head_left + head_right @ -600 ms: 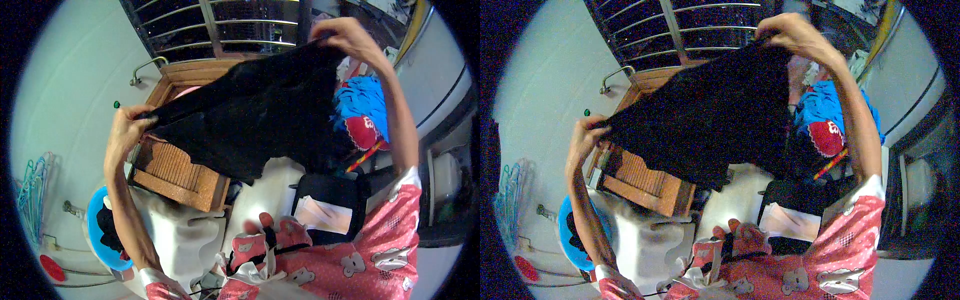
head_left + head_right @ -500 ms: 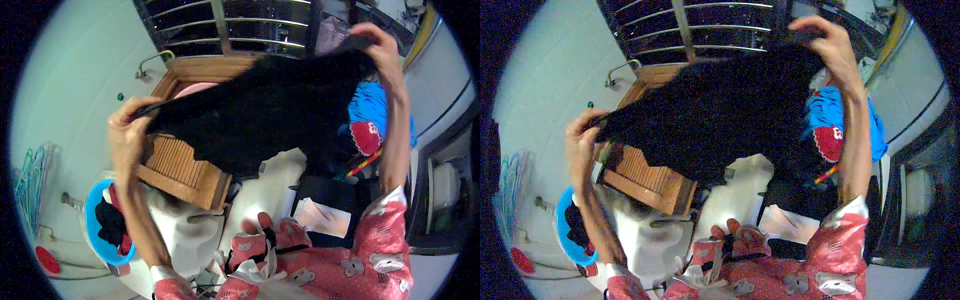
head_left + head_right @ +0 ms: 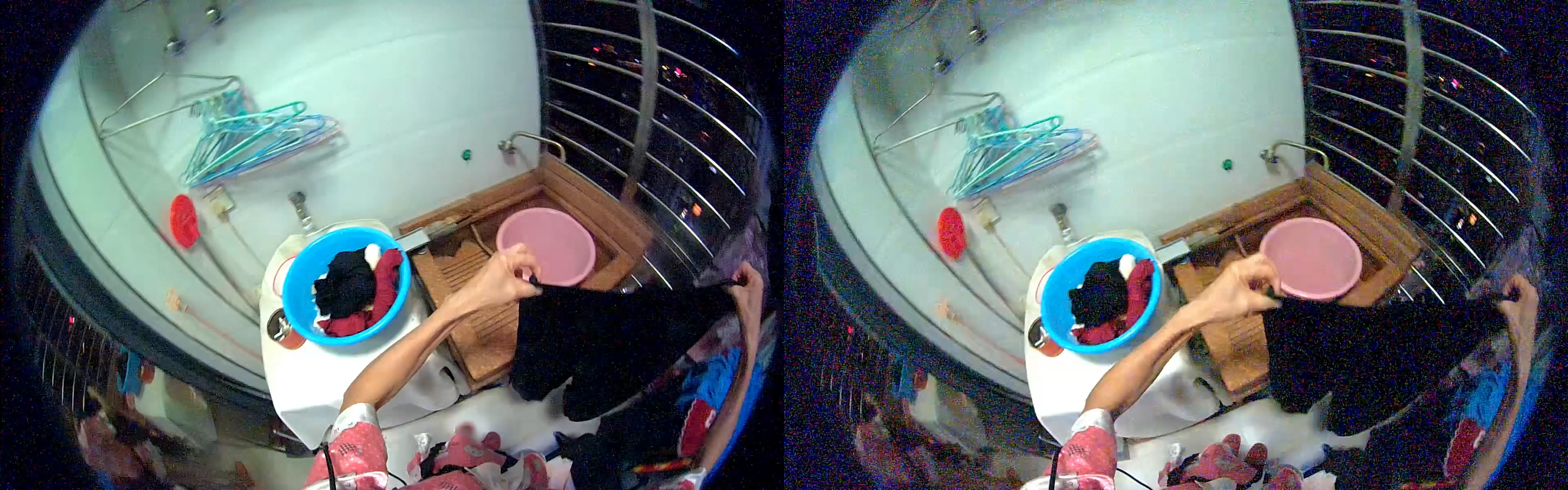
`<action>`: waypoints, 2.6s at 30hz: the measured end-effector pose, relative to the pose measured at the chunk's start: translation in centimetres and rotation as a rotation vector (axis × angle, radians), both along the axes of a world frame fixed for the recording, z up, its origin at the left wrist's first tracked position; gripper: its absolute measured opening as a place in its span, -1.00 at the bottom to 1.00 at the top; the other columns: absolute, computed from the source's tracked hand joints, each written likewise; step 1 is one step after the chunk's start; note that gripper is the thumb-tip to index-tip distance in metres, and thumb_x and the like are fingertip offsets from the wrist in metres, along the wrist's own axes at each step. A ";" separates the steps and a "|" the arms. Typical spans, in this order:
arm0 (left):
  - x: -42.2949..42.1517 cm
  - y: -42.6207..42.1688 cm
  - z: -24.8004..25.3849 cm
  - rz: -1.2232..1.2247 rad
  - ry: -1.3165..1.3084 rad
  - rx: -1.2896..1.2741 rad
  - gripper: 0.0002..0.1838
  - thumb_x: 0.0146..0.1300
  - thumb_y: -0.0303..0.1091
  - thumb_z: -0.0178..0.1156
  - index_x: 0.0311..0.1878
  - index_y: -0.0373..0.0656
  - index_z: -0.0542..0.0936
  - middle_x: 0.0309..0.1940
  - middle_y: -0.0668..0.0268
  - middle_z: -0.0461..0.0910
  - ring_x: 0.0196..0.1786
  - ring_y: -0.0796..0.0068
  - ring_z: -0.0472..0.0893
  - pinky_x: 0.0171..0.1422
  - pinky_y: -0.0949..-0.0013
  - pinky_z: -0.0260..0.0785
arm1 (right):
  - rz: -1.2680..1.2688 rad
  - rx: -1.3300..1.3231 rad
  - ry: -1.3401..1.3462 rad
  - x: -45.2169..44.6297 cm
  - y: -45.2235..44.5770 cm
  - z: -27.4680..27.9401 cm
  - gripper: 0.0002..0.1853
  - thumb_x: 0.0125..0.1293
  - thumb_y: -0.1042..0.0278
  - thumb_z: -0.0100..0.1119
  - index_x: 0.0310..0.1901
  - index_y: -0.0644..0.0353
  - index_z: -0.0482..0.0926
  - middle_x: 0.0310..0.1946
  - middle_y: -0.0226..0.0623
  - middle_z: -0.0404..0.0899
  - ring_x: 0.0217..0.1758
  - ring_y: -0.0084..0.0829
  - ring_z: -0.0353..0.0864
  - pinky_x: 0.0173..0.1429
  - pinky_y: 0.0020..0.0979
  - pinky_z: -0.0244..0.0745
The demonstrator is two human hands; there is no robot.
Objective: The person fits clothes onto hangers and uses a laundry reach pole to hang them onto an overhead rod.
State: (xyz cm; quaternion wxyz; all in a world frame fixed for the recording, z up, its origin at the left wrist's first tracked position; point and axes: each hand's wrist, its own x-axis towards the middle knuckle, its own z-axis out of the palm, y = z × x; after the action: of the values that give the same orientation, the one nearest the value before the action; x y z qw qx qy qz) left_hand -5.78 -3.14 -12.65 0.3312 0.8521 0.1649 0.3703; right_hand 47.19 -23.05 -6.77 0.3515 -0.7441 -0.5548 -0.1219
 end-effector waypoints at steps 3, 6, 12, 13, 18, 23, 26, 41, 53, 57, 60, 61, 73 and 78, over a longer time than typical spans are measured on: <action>-2.7 -3.3 -2.5 -0.071 0.054 -0.319 -0.67 -0.10 -0.44 0.39 -0.41 -0.15 0.36 -0.27 0.42 0.46 -0.29 0.67 0.38 -0.27 0.53 0.26 | 0.119 0.057 0.010 0.0 2.0 -3.4 -0.79 -0.34 0.56 0.02 -0.57 0.18 0.24 -0.62 -0.44 0.21 -0.49 -0.54 0.22 -0.34 -0.53 0.17; -4.9 -7.7 -1.9 -0.249 -0.014 -0.434 -0.68 -0.11 -0.51 0.34 -0.43 -0.14 0.32 -0.21 0.35 0.44 -0.22 0.59 0.36 -0.23 0.51 0.20 | 0.142 0.078 -0.008 -4.4 4.4 -1.5 -0.82 -0.24 0.51 0.00 -0.55 0.17 0.21 -0.59 -0.48 0.13 -0.48 -0.57 0.16 -0.35 -0.53 0.10; -9.1 -12.3 -1.4 -0.439 -0.136 -0.875 -0.84 0.05 -0.55 0.23 -0.27 -0.25 0.51 -0.22 0.25 0.41 -0.19 0.49 0.40 -0.12 0.42 0.27 | 0.376 0.225 0.068 -6.8 9.5 0.5 -0.79 -0.31 0.59 -0.07 -0.48 0.23 0.32 -0.51 -0.42 0.28 -0.41 -0.56 0.28 -0.30 -0.57 0.16; -8.9 -12.1 -1.9 -0.356 -0.155 -0.652 -0.84 0.05 -0.58 0.19 -0.26 -0.27 0.52 -0.24 0.28 0.42 -0.20 0.51 0.41 -0.15 0.45 0.28 | 0.380 0.226 0.042 -7.3 10.3 0.6 -0.79 -0.30 0.59 -0.07 -0.47 0.24 0.33 -0.51 -0.40 0.28 -0.40 -0.56 0.28 -0.30 -0.57 0.17; -9.1 -12.1 -2.9 0.207 -0.175 -0.108 -0.84 0.10 -0.61 0.09 -0.23 -0.31 0.54 -0.29 0.24 0.46 -0.15 0.42 0.46 -0.08 0.42 0.31 | 0.435 0.192 -0.016 -11.5 12.0 1.2 -0.81 -0.27 0.59 -0.08 -0.48 0.27 0.37 -0.62 -0.39 0.26 -0.52 -0.55 0.26 -0.41 -0.54 0.16; -8.7 -12.3 -4.5 0.635 -0.304 -0.174 -0.85 0.17 -0.56 0.13 -0.18 -0.29 0.56 -0.30 0.22 0.47 -0.14 0.40 0.49 -0.08 0.45 0.34 | 0.523 0.143 0.212 -17.3 12.0 1.3 -0.82 -0.18 0.56 0.10 -0.61 0.21 0.26 -0.67 -0.57 0.16 -0.59 -0.68 0.14 -0.51 -0.54 0.03; -9.4 -11.9 -5.6 0.714 -0.336 -0.161 -0.86 0.18 -0.51 0.17 -0.19 -0.31 0.56 -0.26 0.26 0.50 -0.13 0.44 0.49 -0.02 0.46 0.33 | 0.512 0.122 0.201 -19.1 11.9 2.1 -0.84 -0.19 0.57 0.11 -0.61 0.21 0.30 -0.66 -0.58 0.19 -0.56 -0.70 0.17 -0.50 -0.56 0.04; 0.4 -9.7 -4.4 -0.125 -0.979 -1.205 -0.68 0.26 -0.32 0.07 0.05 -0.22 0.44 0.02 0.26 0.50 0.08 0.40 0.48 0.23 0.25 0.30 | 0.662 -0.770 -0.089 -18.4 21.6 -4.1 -0.66 -0.11 0.16 0.44 -0.39 0.25 0.64 -0.50 -0.22 0.64 -0.45 -0.40 0.61 -0.32 -0.36 0.47; -1.3 -8.1 1.1 -0.617 -0.884 -1.304 -0.67 0.31 -0.32 0.03 0.11 -0.19 0.43 -0.04 0.40 0.52 0.02 0.59 0.48 0.20 0.43 0.28 | 0.727 -1.191 -0.395 -30.6 30.2 -4.0 -0.75 0.06 0.32 0.19 -0.18 0.07 0.66 -0.31 -0.26 0.67 -0.29 -0.28 0.65 -0.23 -0.31 0.56; -2.1 -6.9 1.2 -0.647 -0.971 -1.347 -0.66 0.31 -0.30 0.04 0.12 -0.20 0.42 -0.04 0.38 0.53 -0.01 0.57 0.52 0.16 0.42 0.35 | 0.843 -1.277 -0.422 -37.2 37.3 -1.4 -0.77 0.08 0.36 0.20 -0.19 0.10 0.65 -0.38 -0.30 0.66 -0.39 -0.42 0.62 -0.32 -0.33 0.55; -2.7 -6.0 0.8 -0.423 -0.976 -1.342 -0.63 0.31 -0.26 0.05 0.13 -0.21 0.42 0.01 0.39 0.51 0.05 0.56 0.47 0.23 0.41 0.26 | 0.971 -0.732 -0.768 -49.0 37.2 7.9 -0.76 0.15 0.29 0.21 -0.15 0.14 0.60 -0.34 -0.20 0.65 -0.27 -0.28 0.61 -0.15 -0.33 0.50; -2.5 -5.4 0.4 -0.335 -0.983 -1.312 -0.63 0.31 -0.26 0.05 0.13 -0.21 0.42 0.02 0.39 0.51 0.07 0.56 0.45 0.25 0.40 0.23 | 0.983 -0.743 -0.742 -50.9 40.9 8.6 -0.76 0.18 0.32 0.15 -0.12 0.15 0.58 -0.41 -0.19 0.62 -0.36 -0.32 0.59 -0.20 -0.33 0.49; -9.4 -6.5 -3.5 -0.551 -0.927 -1.176 -0.63 0.34 -0.27 -0.05 0.13 -0.26 0.42 0.04 0.32 0.49 0.02 0.54 0.45 0.18 0.43 0.25 | 0.836 0.380 -0.507 -79.1 42.3 14.1 -0.72 0.20 0.21 0.14 -0.18 0.25 0.47 -0.40 -0.06 0.56 -0.25 -0.10 0.58 -0.22 -0.13 0.47; -12.2 -7.0 -2.5 -0.559 -0.946 -1.091 -0.63 0.34 -0.27 -0.05 0.12 -0.26 0.43 0.02 0.32 0.50 0.00 0.55 0.46 0.17 0.43 0.27 | 0.708 0.489 -0.544 -81.6 44.1 12.6 -0.76 0.14 0.27 0.17 -0.26 0.23 0.43 -0.45 -0.10 0.57 -0.39 -0.09 0.59 -0.43 -0.10 0.43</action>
State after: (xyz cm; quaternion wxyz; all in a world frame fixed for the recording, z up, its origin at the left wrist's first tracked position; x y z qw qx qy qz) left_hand -18.00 -10.15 -15.16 0.8205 0.3293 -0.0564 0.4638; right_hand -34.44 21.01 5.78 0.3777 -0.3479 -0.7997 -0.3110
